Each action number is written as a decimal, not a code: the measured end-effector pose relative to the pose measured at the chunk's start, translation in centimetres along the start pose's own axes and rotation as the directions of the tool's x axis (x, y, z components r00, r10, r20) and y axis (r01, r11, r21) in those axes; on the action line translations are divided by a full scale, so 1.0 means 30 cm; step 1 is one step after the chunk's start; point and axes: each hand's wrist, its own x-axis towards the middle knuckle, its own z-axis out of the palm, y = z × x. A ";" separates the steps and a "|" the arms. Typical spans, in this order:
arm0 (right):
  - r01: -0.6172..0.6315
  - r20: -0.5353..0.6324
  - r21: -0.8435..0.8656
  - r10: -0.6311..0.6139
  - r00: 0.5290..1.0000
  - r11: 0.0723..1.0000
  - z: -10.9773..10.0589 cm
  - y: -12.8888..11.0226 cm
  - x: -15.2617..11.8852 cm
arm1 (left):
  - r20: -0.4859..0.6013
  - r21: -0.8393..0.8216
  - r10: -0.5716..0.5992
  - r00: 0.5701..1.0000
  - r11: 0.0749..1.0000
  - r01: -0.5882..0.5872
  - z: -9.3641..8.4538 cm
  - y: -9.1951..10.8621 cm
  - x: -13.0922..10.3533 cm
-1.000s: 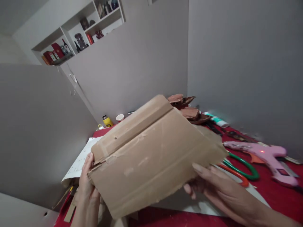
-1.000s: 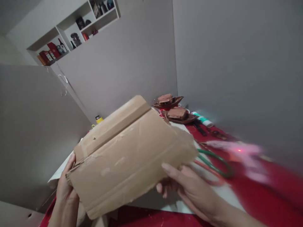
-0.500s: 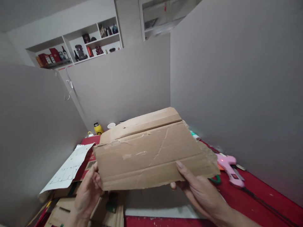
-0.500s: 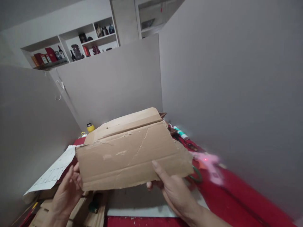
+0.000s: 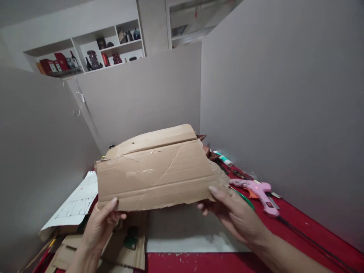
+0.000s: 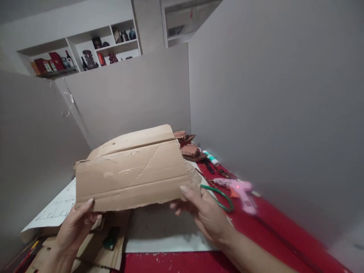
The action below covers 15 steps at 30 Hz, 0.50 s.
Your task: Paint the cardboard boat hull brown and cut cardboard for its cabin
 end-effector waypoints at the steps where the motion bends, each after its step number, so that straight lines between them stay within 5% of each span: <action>1: -0.030 0.041 -0.023 0.031 0.999 0.999 0.003 0.004 0.000 | -0.019 -0.015 0.012 1.000 1.000 -0.013 -0.003 0.003 0.004; 6: -0.099 0.137 -0.035 0.102 0.985 0.995 0.028 0.068 -0.011 | -0.111 -0.114 0.110 0.988 0.986 -0.123 0.031 -0.040 -0.015; 12: -0.121 0.317 -0.210 0.185 0.930 0.970 0.066 0.154 -0.039 | 0.055 0.079 -0.005 0.998 0.997 0.001 0.084 -0.181 -0.099; 15: -0.060 0.410 -0.403 0.239 0.880 0.913 0.083 0.157 -0.062 | 0.063 0.141 -0.023 0.998 0.990 0.014 0.081 -0.191 -0.105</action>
